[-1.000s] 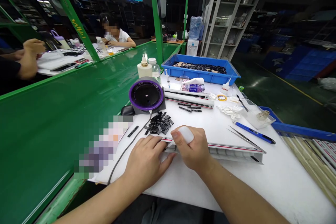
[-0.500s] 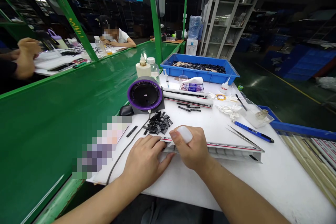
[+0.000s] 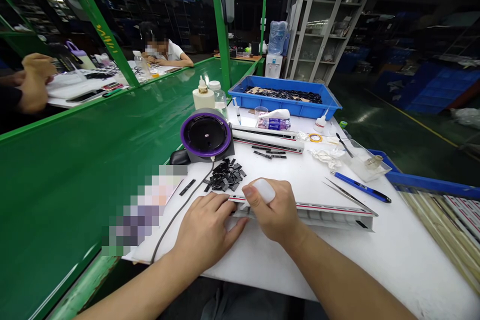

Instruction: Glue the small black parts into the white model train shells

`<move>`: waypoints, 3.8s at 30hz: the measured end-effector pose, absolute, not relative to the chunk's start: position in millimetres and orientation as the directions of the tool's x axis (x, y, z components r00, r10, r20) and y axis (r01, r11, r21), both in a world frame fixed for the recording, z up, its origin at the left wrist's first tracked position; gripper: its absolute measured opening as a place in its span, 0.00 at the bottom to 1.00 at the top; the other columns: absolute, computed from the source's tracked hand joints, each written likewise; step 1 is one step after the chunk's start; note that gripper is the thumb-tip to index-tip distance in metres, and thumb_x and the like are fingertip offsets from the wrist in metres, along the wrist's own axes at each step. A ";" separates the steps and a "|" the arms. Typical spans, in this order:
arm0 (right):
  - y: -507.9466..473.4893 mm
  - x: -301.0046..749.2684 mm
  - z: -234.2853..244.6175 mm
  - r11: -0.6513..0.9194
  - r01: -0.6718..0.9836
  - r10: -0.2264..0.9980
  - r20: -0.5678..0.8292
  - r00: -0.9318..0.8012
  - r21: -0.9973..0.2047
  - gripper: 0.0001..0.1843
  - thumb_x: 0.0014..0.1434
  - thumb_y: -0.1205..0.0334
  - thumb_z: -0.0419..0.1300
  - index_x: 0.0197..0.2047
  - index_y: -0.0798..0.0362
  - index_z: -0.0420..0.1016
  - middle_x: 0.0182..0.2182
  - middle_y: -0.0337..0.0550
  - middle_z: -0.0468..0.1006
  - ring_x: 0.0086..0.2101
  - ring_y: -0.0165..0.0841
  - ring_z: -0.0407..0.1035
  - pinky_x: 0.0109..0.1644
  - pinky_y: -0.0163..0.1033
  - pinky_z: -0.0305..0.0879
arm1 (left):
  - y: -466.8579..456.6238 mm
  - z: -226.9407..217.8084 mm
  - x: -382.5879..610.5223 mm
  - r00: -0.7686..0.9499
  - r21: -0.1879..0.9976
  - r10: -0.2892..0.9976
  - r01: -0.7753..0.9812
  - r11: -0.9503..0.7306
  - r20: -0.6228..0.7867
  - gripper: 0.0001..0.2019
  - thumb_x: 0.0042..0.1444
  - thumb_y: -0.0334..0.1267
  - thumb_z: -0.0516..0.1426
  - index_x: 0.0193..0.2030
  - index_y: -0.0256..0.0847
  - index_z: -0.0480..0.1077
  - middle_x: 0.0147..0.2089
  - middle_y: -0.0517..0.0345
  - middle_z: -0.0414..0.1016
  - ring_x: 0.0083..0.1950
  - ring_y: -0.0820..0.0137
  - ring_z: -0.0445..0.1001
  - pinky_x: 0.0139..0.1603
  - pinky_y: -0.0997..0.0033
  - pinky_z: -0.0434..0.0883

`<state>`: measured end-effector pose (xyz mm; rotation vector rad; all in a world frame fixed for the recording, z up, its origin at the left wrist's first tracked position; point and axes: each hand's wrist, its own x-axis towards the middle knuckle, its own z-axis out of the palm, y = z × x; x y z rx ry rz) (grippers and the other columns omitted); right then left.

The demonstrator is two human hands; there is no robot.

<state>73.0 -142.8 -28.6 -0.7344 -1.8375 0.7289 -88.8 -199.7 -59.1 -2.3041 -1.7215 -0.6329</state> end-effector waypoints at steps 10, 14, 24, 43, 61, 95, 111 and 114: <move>-144.0 73.4 -28.1 0.636 0.161 0.755 0.564 -0.335 -0.755 0.22 0.66 0.57 0.52 0.21 0.53 0.58 0.18 0.35 0.59 0.21 0.26 0.54 0.27 0.35 0.52 | -200.1 -57.5 -88.1 0.235 0.088 0.860 0.948 -0.306 0.453 0.10 0.57 0.46 0.56 0.36 0.42 0.72 0.38 0.53 0.77 0.41 0.61 0.74 0.43 0.56 0.71; -143.7 74.0 -28.3 0.641 0.160 0.752 0.572 -0.327 -0.751 0.22 0.66 0.56 0.53 0.21 0.53 0.60 0.18 0.35 0.60 0.21 0.26 0.55 0.27 0.34 0.53 | -200.5 -57.4 -88.2 0.236 0.089 0.855 0.947 -0.309 0.461 0.10 0.57 0.46 0.56 0.36 0.42 0.72 0.38 0.53 0.77 0.41 0.61 0.74 0.43 0.57 0.71; -144.7 74.4 -27.8 0.636 0.140 0.752 0.568 -0.334 -0.759 0.20 0.65 0.57 0.53 0.21 0.54 0.61 0.18 0.35 0.61 0.21 0.27 0.55 0.27 0.35 0.53 | -200.0 -58.4 -89.0 0.235 0.096 0.867 0.947 -0.305 0.439 0.11 0.58 0.47 0.55 0.37 0.42 0.72 0.39 0.53 0.77 0.42 0.60 0.74 0.43 0.55 0.70; -137.1 91.6 -21.3 0.537 -0.231 0.807 0.574 -0.138 -0.811 0.18 0.64 0.52 0.57 0.29 0.55 0.76 0.23 0.40 0.72 0.20 0.27 0.62 0.23 0.33 0.57 | -200.6 -58.1 -89.7 0.244 0.082 0.852 0.945 -0.316 0.463 0.11 0.58 0.46 0.56 0.36 0.41 0.72 0.41 0.52 0.77 0.43 0.59 0.74 0.43 0.55 0.71; -38.9 252.1 11.4 0.218 -0.494 0.961 0.274 -0.044 -0.842 0.12 0.45 0.56 0.67 0.34 0.50 0.76 0.25 0.37 0.69 0.27 0.30 0.65 0.25 0.31 0.62 | -199.1 -61.0 -94.8 0.271 0.068 0.824 0.935 -0.348 0.498 0.11 0.58 0.46 0.56 0.34 0.41 0.72 0.40 0.51 0.76 0.43 0.60 0.74 0.43 0.57 0.73; -34.7 257.5 -30.9 0.394 0.614 0.917 0.246 -0.315 -0.684 0.23 0.50 0.72 0.63 0.50 0.52 0.71 0.43 0.45 0.76 0.40 0.36 0.72 0.45 0.39 0.68 | -187.3 -80.9 -111.4 0.291 -0.008 0.788 0.940 -0.342 0.543 0.15 0.55 0.54 0.55 0.38 0.47 0.74 0.42 0.51 0.78 0.44 0.58 0.76 0.44 0.56 0.74; -17.7 343.2 -24.6 0.029 0.667 0.814 0.405 0.416 -0.744 0.14 0.48 0.52 0.65 0.31 0.55 0.79 0.24 0.44 0.77 0.27 0.38 0.69 0.32 0.38 0.59 | -184.9 -95.3 -117.0 0.284 -0.028 0.779 0.945 -0.325 0.559 0.16 0.54 0.56 0.56 0.39 0.48 0.72 0.43 0.52 0.77 0.44 0.56 0.75 0.42 0.56 0.71; -20.5 337.4 -22.1 0.034 0.680 0.751 0.467 0.467 -0.732 0.17 0.52 0.49 0.61 0.31 0.55 0.80 0.25 0.45 0.78 0.28 0.39 0.69 0.34 0.39 0.59 | -185.7 -93.2 -115.6 0.270 -0.011 0.792 0.949 -0.315 0.547 0.16 0.53 0.56 0.56 0.39 0.48 0.73 0.43 0.52 0.77 0.44 0.55 0.75 0.42 0.56 0.71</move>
